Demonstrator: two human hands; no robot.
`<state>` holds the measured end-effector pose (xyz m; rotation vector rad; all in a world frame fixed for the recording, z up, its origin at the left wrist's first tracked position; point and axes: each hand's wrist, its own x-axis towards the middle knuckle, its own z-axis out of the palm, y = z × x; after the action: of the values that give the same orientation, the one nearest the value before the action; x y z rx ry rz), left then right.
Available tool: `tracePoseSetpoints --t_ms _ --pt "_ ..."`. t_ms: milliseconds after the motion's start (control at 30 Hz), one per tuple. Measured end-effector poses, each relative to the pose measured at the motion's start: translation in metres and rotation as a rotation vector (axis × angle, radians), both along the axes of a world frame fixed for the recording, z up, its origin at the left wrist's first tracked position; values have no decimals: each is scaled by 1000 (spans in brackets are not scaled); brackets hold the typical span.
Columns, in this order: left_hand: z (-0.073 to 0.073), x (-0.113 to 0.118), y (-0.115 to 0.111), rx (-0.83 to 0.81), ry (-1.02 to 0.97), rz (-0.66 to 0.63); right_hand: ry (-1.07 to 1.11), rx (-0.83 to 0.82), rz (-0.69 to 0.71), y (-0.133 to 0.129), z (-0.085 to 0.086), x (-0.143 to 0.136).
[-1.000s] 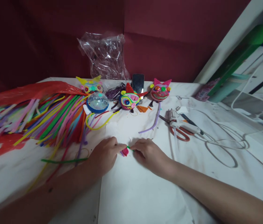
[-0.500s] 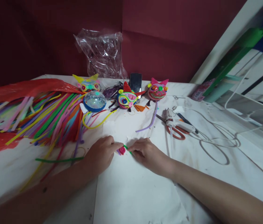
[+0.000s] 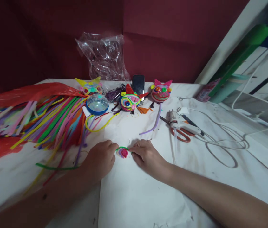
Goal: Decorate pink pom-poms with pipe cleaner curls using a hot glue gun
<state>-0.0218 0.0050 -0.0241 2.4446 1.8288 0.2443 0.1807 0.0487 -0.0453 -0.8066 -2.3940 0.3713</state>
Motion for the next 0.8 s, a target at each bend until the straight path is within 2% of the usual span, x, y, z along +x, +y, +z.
tracePoseSetpoints --t_ms 167,233,333,433,533,800 --pt "7 4 -4 -46 67 25 10 -20 37 0 2 -1" --pt "5 5 -4 -29 0 16 7 -28 44 0 3 -1" --pt "0 6 -3 26 -127 -71 32 -62 72 0 3 -1" --pt "-4 5 -1 47 -159 -134 34 -72 6 -1 3 0" --pt "-4 5 0 32 -159 -136 -6 -24 -84 -3 3 3" --pt "-7 4 -1 106 -179 -162 56 -10 16 -3 0 3"
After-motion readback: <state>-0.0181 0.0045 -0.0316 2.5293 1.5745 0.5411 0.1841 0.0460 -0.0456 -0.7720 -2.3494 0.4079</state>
